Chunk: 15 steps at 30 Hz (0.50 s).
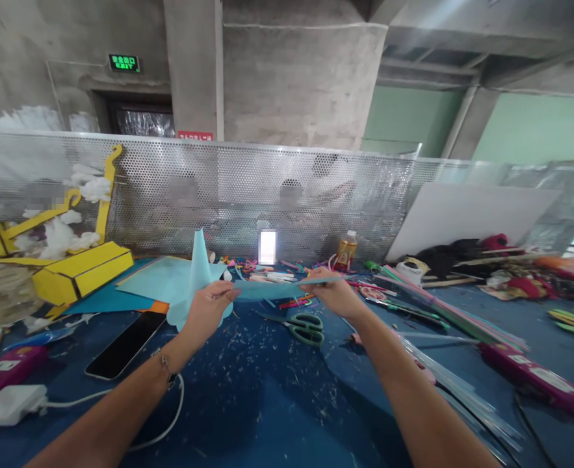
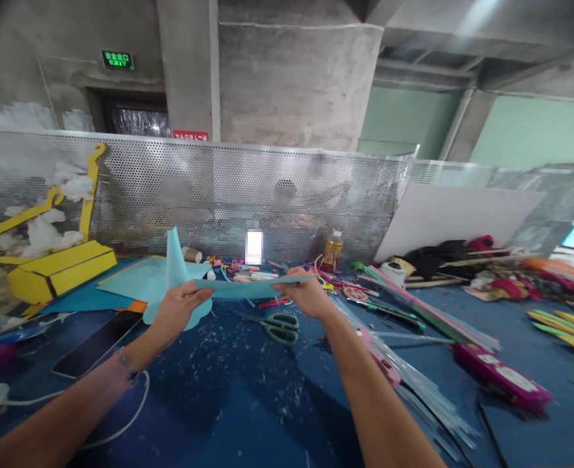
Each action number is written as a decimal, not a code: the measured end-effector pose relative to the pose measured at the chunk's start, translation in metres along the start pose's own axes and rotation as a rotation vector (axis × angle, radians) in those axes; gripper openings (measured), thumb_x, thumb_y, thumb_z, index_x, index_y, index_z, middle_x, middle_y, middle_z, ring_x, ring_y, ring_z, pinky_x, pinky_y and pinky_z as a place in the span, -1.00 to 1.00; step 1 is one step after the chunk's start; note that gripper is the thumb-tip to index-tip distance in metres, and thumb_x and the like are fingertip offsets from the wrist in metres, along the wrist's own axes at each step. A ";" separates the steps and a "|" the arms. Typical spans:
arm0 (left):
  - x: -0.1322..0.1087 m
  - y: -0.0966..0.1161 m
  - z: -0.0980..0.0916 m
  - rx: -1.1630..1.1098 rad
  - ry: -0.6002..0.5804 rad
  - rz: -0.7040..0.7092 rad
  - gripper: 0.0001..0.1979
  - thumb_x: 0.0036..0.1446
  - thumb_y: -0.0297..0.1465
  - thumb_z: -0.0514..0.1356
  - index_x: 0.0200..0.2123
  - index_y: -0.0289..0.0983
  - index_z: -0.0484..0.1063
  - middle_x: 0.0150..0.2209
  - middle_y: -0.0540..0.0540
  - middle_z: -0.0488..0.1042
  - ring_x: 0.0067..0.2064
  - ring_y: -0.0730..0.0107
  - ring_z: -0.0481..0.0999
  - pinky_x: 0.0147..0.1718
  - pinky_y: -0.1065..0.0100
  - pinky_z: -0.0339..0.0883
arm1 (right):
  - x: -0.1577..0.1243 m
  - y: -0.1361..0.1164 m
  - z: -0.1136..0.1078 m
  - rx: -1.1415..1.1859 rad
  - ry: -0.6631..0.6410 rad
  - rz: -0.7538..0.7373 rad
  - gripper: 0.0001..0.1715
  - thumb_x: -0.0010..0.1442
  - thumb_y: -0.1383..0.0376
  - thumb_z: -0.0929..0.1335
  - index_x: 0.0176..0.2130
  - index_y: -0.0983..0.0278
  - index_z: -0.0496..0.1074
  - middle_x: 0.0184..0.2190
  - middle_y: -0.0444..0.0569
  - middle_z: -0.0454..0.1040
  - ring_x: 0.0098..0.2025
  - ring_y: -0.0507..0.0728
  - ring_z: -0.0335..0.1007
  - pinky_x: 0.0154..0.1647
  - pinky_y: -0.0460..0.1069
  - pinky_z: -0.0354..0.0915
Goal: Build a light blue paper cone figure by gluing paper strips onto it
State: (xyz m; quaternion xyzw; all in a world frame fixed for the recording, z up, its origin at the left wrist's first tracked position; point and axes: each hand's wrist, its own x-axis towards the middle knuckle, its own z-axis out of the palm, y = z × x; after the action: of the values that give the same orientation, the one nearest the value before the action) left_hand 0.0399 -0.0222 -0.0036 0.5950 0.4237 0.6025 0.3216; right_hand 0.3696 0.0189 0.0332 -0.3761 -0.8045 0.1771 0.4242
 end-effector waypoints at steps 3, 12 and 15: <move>-0.001 0.002 0.001 -0.018 -0.024 -0.046 -0.69 -0.03 -0.10 0.45 -0.46 -0.24 0.63 -0.34 -0.12 0.62 -0.12 0.06 0.60 -0.12 0.22 0.48 | -0.003 -0.005 -0.005 0.019 -0.032 0.050 -0.66 0.17 0.04 0.51 -0.48 0.20 0.58 -0.46 -0.07 0.52 -0.30 0.18 0.43 -0.12 0.12 0.41; 0.000 -0.006 0.002 -0.140 -0.099 -0.216 -0.55 -0.06 -0.01 0.48 -0.31 -0.29 0.67 -0.18 -0.23 0.63 -0.12 0.09 0.64 -0.16 0.17 0.59 | -0.009 -0.017 -0.012 0.170 -0.147 0.255 -0.58 0.02 -0.01 0.57 -0.28 0.27 0.67 -0.27 0.02 0.68 -0.15 0.29 0.59 -0.01 0.23 0.51; -0.001 -0.008 0.002 -0.211 -0.107 -0.252 -0.52 -0.07 -0.02 0.51 -0.28 -0.32 0.66 -0.13 -0.26 0.64 -0.06 0.06 0.64 -0.03 0.07 0.59 | -0.011 -0.022 -0.011 0.183 -0.102 0.269 -0.58 -0.05 -0.03 0.61 -0.37 0.26 0.66 -0.39 -0.02 0.66 -0.28 0.23 0.59 -0.11 0.19 0.55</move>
State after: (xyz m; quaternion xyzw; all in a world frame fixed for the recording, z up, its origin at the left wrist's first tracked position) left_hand 0.0410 -0.0195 -0.0118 0.5314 0.4117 0.5660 0.4772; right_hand 0.3722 -0.0037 0.0466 -0.4306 -0.7480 0.3236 0.3877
